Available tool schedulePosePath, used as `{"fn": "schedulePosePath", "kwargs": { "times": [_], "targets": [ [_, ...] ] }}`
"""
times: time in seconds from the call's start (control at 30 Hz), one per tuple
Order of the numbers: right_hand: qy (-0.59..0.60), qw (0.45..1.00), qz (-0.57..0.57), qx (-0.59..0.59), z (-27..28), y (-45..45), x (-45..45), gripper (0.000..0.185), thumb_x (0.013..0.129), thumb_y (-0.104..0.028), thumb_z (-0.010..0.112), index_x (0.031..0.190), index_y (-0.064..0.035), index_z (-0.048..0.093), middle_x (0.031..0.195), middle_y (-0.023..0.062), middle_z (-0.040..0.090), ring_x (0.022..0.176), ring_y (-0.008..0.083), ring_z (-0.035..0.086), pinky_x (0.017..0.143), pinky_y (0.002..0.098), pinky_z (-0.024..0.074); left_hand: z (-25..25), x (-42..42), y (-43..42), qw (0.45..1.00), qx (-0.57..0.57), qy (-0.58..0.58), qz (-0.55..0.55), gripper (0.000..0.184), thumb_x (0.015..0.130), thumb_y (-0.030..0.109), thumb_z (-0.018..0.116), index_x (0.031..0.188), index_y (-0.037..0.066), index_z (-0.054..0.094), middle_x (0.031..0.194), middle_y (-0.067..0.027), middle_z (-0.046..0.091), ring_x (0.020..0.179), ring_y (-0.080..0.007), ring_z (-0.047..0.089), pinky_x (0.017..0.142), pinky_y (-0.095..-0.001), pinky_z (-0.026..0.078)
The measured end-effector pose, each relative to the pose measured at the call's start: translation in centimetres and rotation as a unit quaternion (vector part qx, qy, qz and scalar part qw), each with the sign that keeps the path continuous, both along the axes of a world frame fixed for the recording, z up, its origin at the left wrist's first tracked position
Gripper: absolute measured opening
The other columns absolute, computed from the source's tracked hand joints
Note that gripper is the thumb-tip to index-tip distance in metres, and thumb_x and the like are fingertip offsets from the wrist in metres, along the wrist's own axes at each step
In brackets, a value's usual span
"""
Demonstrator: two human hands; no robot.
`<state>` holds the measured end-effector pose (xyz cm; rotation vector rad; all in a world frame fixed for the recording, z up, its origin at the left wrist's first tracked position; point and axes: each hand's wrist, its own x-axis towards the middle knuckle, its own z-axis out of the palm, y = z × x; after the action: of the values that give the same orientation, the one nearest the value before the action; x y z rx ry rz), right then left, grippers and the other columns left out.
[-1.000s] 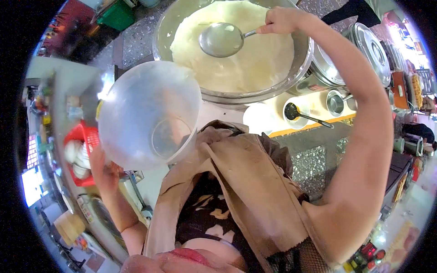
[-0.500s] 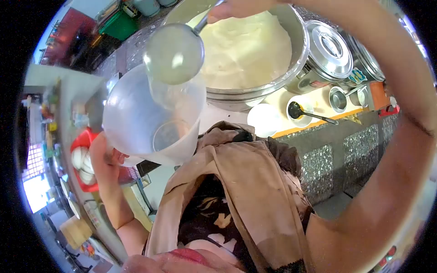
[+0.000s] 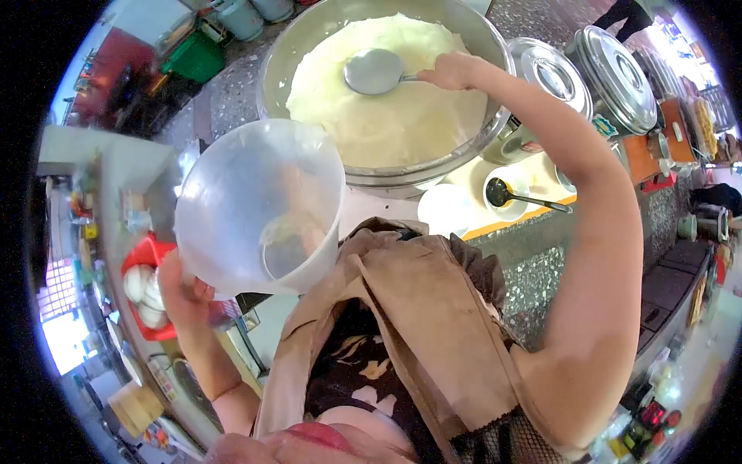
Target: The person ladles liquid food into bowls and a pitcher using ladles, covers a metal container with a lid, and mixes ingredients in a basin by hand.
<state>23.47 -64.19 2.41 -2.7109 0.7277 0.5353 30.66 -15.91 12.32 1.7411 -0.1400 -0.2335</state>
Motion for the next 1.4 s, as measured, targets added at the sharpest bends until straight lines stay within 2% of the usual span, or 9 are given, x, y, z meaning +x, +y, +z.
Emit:
{"fn": "schedulePosePath", "kwargs": {
  "times": [0.1,0.17,0.27,0.37,0.97,1.1,1.2,1.3,1.4],
  "targets": [
    [-0.003,1.000,-0.007,0.000,-1.8,-0.7,0.5,0.064,0.083,-0.052,0.039,0.069,0.0076,0.060,0.063,0.0206,0.058,0.054,0.0306,0.058,0.051,0.0396,0.0463,2.0,-0.9,-1.0,0.994,-0.028,0.105,-0.023,0.033,0.079,0.035,0.052,0.093,0.006,0.056,0.064,0.0034,0.052,0.045,-0.0039,0.043,0.036,-0.0159,0.030],
    [-0.004,1.000,-0.011,0.003,-2.1,-0.8,0.7,0.066,0.082,-0.053,0.039,0.069,0.0083,0.060,0.063,0.0214,0.058,0.055,0.0315,0.058,0.051,0.0395,0.0462,1.9,-0.3,0.0,0.983,-0.082,0.123,-0.109,0.031,0.082,0.024,0.048,0.097,-0.003,0.053,0.068,-0.0056,0.053,0.048,-0.0143,0.049,0.042,-0.0223,0.038],
    [0.018,1.000,-0.016,0.008,-0.2,0.3,0.4,0.065,0.082,-0.052,0.040,0.068,0.0083,0.060,0.060,0.0196,0.057,0.050,0.0303,0.057,0.047,0.0387,0.0451,0.2,0.6,1.5,0.997,0.020,-0.003,-0.068,0.032,0.082,0.025,0.048,0.094,-0.004,0.053,0.068,-0.0060,0.054,0.048,-0.0127,0.049,0.041,-0.0220,0.038],
    [0.036,0.999,-0.014,0.029,-0.3,0.2,0.3,0.059,0.084,-0.048,0.040,0.068,0.0055,0.059,0.062,0.0184,0.057,0.050,0.0292,0.054,0.050,0.0409,0.0427,1.8,0.0,0.0,0.991,-0.029,0.071,-0.109,0.036,0.081,0.029,0.047,0.092,-0.005,0.053,0.068,-0.0067,0.054,0.048,-0.0108,0.049,0.039,-0.0217,0.037],
    [0.009,1.000,0.000,-0.003,-2.8,-1.3,0.9,0.063,0.084,-0.050,0.039,0.058,0.0042,0.058,0.053,0.0177,0.054,0.047,0.0285,0.054,0.051,0.0404,0.0434,3.0,-0.1,-1.0,0.989,-0.004,0.074,-0.131,0.049,0.080,0.041,0.048,0.088,-0.007,0.053,0.061,-0.0075,0.054,0.044,-0.0097,0.049,0.037,-0.0188,0.036],
    [0.026,1.000,-0.009,-0.005,-2.2,-0.8,0.9,0.063,0.084,-0.050,0.039,0.060,0.0046,0.059,0.054,0.0180,0.055,0.048,0.0286,0.055,0.051,0.0408,0.0434,3.0,-0.3,-1.1,0.989,-0.005,0.060,-0.132,0.048,0.081,0.040,0.047,0.088,-0.007,0.053,0.060,-0.0071,0.054,0.045,-0.0099,0.049,0.037,-0.0187,0.036],
    [0.033,0.999,-0.006,-0.003,-2.1,-0.8,1.0,0.064,0.084,-0.051,0.039,0.062,0.0053,0.060,0.055,0.0184,0.055,0.049,0.0290,0.055,0.052,0.0409,0.0439,1.9,-0.2,0.3,0.989,-0.067,0.078,-0.106,0.036,0.084,0.026,0.048,0.094,-0.008,0.053,0.075,-0.0113,0.056,0.049,-0.0123,0.052,0.038,-0.0197,0.038],
    [0.029,1.000,-0.007,-0.005,-1.3,-0.4,0.8,0.063,0.083,-0.052,0.039,0.066,0.0054,0.061,0.060,0.0191,0.058,0.054,0.0293,0.058,0.054,0.0405,0.0453,-0.2,0.7,2.5,0.986,0.032,-0.093,-0.136,0.024,0.084,0.009,0.048,0.101,-0.007,0.052,0.095,-0.0147,0.052,0.053,-0.0157,0.054,0.039,-0.0214,0.041],
    [0.017,0.999,-0.002,-0.028,1.5,0.6,0.6,0.062,0.083,-0.053,0.039,0.071,0.0039,0.063,0.066,0.0190,0.060,0.060,0.0296,0.060,0.057,0.0392,0.0469,-0.6,1.1,2.9,0.915,0.197,-0.279,-0.213,0.025,0.082,-0.001,0.047,0.106,-0.007,0.051,0.108,-0.0155,0.045,0.055,-0.0182,0.054,0.041,-0.0224,0.043]
  ]
}}
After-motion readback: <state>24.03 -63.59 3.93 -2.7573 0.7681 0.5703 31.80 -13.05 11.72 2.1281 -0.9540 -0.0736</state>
